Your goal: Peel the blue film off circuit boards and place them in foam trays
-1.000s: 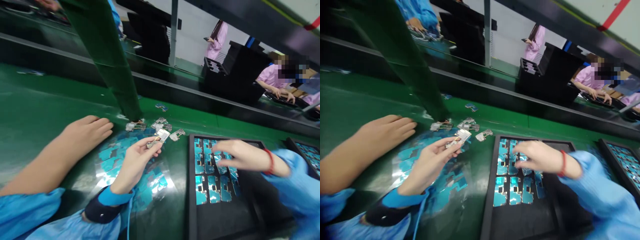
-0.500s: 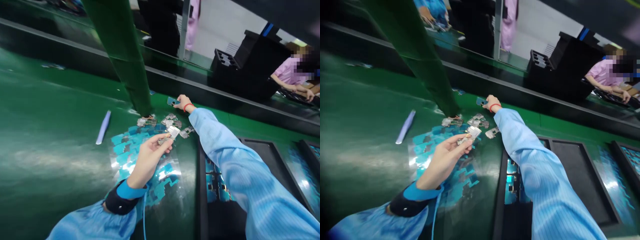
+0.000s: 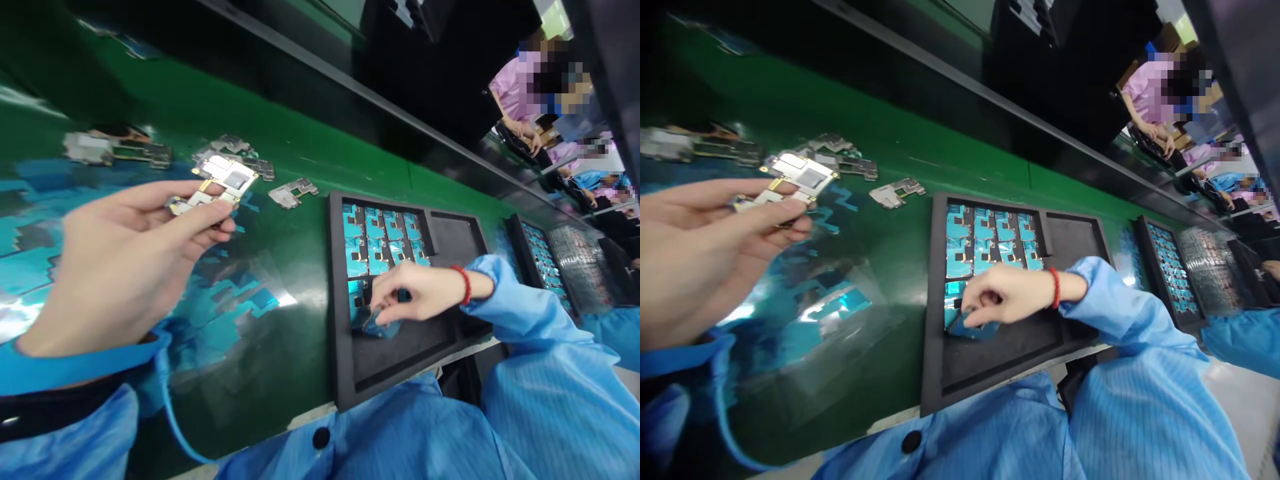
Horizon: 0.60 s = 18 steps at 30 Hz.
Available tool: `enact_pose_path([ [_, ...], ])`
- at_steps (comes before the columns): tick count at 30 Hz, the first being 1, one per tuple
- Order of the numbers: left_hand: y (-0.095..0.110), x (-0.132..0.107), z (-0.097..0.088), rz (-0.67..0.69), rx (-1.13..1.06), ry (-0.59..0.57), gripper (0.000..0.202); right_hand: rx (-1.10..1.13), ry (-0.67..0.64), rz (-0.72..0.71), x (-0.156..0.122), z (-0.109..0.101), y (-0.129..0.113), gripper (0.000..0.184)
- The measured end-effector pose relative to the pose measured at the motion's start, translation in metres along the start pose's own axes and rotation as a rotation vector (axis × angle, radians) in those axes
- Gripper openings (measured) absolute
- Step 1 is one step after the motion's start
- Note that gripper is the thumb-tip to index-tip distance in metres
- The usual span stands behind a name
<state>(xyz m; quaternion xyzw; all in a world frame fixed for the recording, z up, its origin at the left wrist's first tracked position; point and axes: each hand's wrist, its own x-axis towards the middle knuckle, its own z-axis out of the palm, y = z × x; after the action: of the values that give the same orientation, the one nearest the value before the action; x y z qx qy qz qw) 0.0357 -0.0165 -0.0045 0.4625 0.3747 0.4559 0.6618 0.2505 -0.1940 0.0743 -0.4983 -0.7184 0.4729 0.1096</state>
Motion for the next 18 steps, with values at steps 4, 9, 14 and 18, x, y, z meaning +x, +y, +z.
enact_pose_path([
  [4,-0.001,0.001,0.0,0.024,0.007,-0.026,0.027,-0.003,-0.099,0.059,0.004,0.043,0.015,0.019],
  [9,-0.001,0.004,0.001,0.055,0.002,-0.048,0.022,-0.021,-0.28,0.028,0.012,0.034,0.016,0.02],
  [14,0.006,-0.002,0.007,0.023,-0.008,-0.01,0.026,-0.15,-0.382,0.058,0.012,0.037,0.009,0.019],
  [18,0.015,-0.009,0.01,-0.15,0.046,-0.046,0.031,-0.498,-0.215,0.092,0.009,0.045,-0.005,0.023],
])
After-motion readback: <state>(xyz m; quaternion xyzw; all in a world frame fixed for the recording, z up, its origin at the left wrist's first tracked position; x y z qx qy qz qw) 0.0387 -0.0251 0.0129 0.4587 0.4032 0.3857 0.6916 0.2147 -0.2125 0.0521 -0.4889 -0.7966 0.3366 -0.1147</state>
